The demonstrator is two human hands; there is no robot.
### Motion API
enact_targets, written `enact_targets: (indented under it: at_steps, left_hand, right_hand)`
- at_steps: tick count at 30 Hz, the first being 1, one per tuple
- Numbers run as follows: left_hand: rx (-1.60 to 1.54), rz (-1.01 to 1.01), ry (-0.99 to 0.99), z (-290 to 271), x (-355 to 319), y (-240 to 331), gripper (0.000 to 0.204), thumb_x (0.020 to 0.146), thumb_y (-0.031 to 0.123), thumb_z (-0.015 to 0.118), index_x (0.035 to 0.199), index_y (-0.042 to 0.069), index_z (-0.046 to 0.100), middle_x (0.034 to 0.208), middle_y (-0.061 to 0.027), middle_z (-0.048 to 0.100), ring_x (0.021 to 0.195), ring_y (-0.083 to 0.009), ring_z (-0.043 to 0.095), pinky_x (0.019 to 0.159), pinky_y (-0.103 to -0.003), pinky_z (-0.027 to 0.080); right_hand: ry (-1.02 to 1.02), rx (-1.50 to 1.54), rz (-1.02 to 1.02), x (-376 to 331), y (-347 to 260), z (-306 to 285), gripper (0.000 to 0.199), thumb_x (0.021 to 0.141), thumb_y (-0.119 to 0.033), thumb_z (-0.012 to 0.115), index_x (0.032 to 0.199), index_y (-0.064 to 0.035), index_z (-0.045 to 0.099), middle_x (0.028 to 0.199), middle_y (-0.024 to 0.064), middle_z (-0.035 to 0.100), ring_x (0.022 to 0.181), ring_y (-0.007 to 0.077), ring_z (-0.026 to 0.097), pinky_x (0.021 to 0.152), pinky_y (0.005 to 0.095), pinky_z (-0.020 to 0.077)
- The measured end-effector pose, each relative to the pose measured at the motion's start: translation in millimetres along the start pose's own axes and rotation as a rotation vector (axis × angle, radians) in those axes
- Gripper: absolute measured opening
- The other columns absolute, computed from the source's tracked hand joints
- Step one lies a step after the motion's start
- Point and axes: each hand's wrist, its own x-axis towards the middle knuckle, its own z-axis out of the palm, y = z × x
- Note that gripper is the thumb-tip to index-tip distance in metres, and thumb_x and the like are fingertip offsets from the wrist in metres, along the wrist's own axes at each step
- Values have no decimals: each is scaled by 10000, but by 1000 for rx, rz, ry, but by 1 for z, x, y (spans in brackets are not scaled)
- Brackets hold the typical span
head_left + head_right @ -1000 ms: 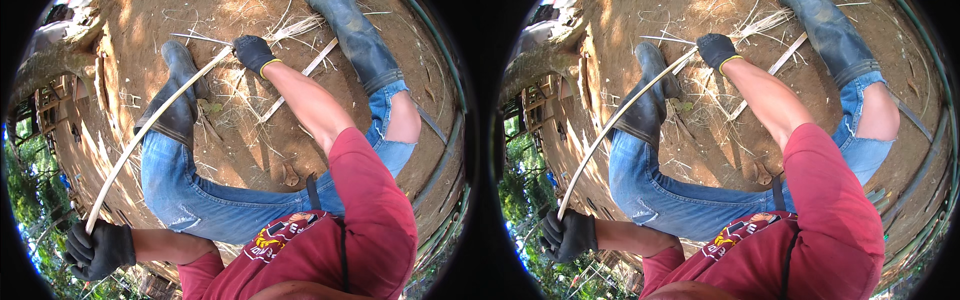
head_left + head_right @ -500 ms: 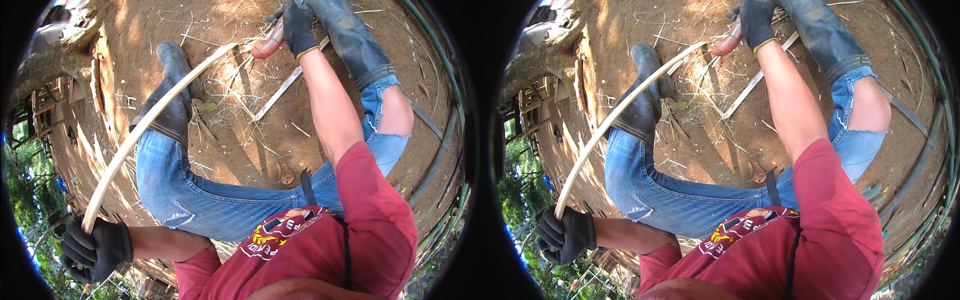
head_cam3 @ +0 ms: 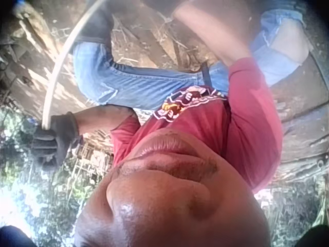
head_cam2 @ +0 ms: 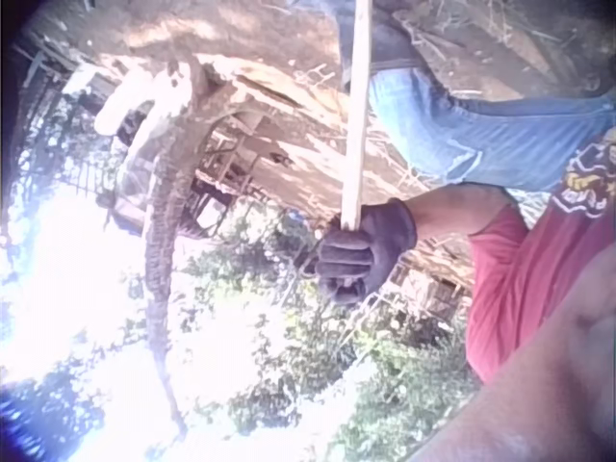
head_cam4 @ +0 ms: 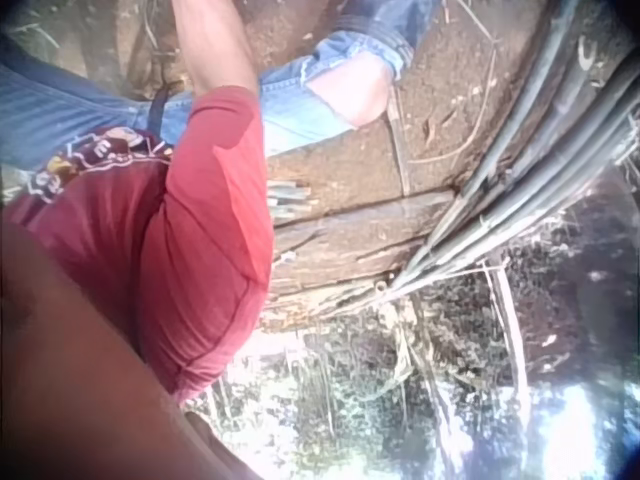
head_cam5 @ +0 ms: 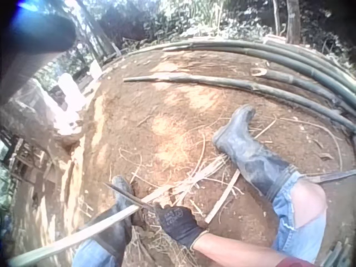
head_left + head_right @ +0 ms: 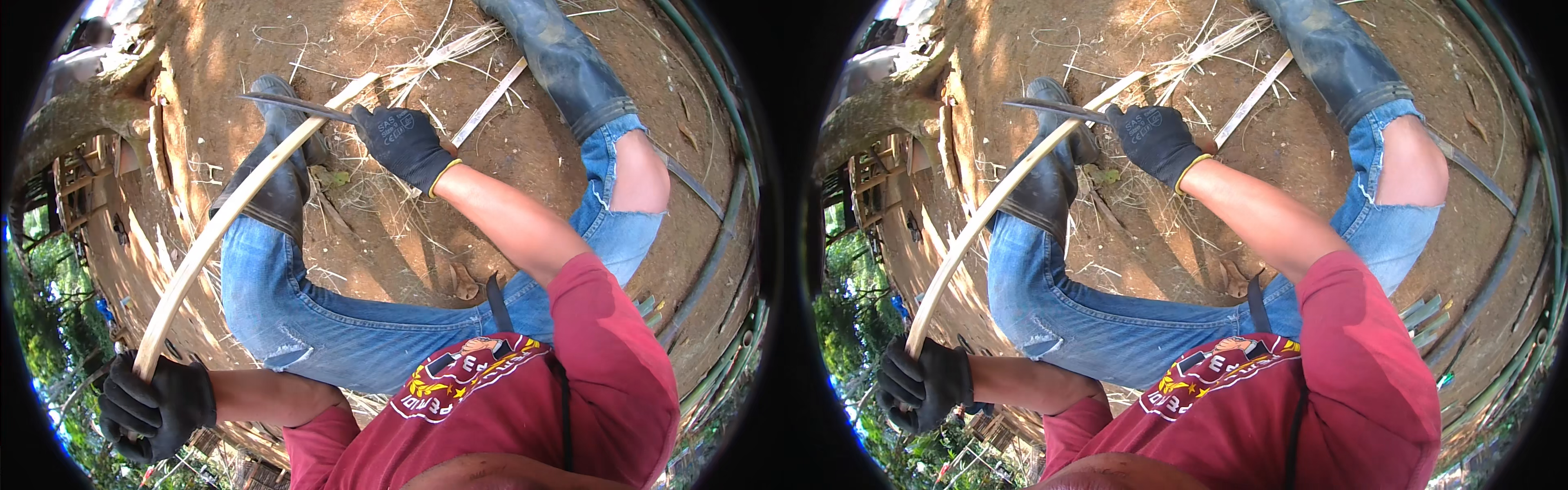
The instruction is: The person sits on the ground and uses a curved blade to split a long bamboo pole into thin strips. They hold the bamboo with one hand and repeatedly strike it with the blade to separate the layers, occasionally inspecting the resulting strips.
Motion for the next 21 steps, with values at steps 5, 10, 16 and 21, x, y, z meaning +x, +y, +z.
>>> enact_targets:
  at_steps: [5,10,16,21]
  left_hand:
    - [-59,-6,7,0,-2,0,179,779,196,563,604,157,558,426,75,399,343,-44,362,381,-181,279]
    - [-83,-5,-2,5,-4,-2,223,791,170,559,573,171,518,425,75,386,348,-54,335,376,-197,260]
    - [-79,20,17,7,-4,-3,226,799,182,546,579,166,499,427,73,362,350,-57,311,375,-204,234]
    - [49,44,194,-3,0,2,225,821,206,538,608,167,478,433,73,326,353,-64,283,389,-213,240]
  right_hand:
    - [-38,-20,92,-3,28,15,205,927,-179,491,1079,-121,616,750,109,682,666,299,686,562,450,526]
    - [-168,-125,181,2,65,24,227,948,-190,447,1059,-109,628,808,136,702,721,309,697,610,468,538]
    - [-168,-161,182,-5,79,33,226,943,-163,422,1042,-83,608,816,133,701,768,303,699,644,474,539]
    - [-35,20,97,-11,13,8,160,930,-195,478,1011,-112,588,737,115,679,644,294,683,556,456,530]
